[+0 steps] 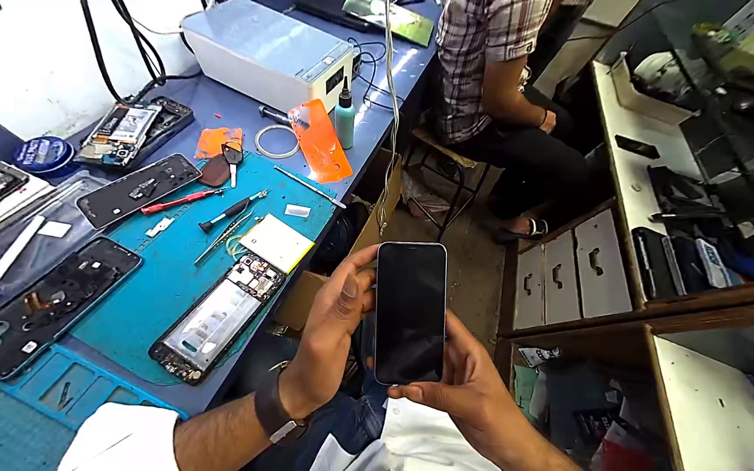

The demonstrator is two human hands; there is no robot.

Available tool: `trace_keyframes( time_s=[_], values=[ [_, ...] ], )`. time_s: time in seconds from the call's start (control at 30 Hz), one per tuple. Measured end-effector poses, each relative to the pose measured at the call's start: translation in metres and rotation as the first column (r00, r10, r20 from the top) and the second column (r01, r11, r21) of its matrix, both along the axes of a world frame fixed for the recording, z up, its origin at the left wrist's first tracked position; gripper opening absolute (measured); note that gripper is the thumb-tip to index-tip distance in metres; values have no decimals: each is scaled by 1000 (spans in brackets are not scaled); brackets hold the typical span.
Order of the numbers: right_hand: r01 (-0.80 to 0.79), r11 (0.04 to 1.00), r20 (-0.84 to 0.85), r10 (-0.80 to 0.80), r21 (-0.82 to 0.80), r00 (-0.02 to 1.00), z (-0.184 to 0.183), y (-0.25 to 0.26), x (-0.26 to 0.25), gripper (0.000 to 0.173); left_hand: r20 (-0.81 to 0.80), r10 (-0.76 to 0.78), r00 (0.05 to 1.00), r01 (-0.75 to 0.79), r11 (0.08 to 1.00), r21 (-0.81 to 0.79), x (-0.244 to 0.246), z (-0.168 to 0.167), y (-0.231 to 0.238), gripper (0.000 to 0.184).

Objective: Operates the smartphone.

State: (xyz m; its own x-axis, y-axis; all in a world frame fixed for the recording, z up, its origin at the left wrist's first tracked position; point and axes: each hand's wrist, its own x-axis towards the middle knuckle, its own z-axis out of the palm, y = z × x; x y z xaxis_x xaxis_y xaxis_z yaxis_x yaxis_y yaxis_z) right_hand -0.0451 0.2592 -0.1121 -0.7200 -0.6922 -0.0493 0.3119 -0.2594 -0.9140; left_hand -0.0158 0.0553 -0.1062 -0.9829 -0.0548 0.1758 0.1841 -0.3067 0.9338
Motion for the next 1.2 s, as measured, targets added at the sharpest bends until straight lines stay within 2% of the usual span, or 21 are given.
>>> trace_keyframes(
  time_s=[0.23, 0.47, 0.53, 0.63, 0.67, 1.0, 1.2],
  values=[
    [-13, 999, -116, 19, 52, 993, 2, 5, 5, 73, -128, 83, 988, -102, 984, -148, 5, -1, 6, 62],
    [-36, 999, -74, 36, 6, 997, 1, 7, 11, 76, -159, 69, 985, -98, 978, -185, 6, 2, 6, 57],
    [-8, 1000, -33, 9, 18, 999, 1, 7, 13, 69, -161, 75, 984, -106, 976, -193, 6, 1, 6, 56],
    [22, 999, 48, -21, -29, 999, 1, 6, 13, 42, -169, 63, 984, -96, 977, -191, 6, 1, 6, 57],
    [24, 999, 65, -21, -44, 998, 1, 7, 13, 40, -171, 60, 984, -92, 977, -190, 6, 1, 6, 56],
    [43, 999, 58, -41, -29, 997, 3, 8, 13, 46, -155, 43, 987, -75, 975, -207, 6, 0, 7, 56],
    [106, 994, 37, -107, 39, 994, 4, 6, 10, 39, -205, 8, 979, -64, 962, -267, 8, 2, 8, 60]
  ],
)
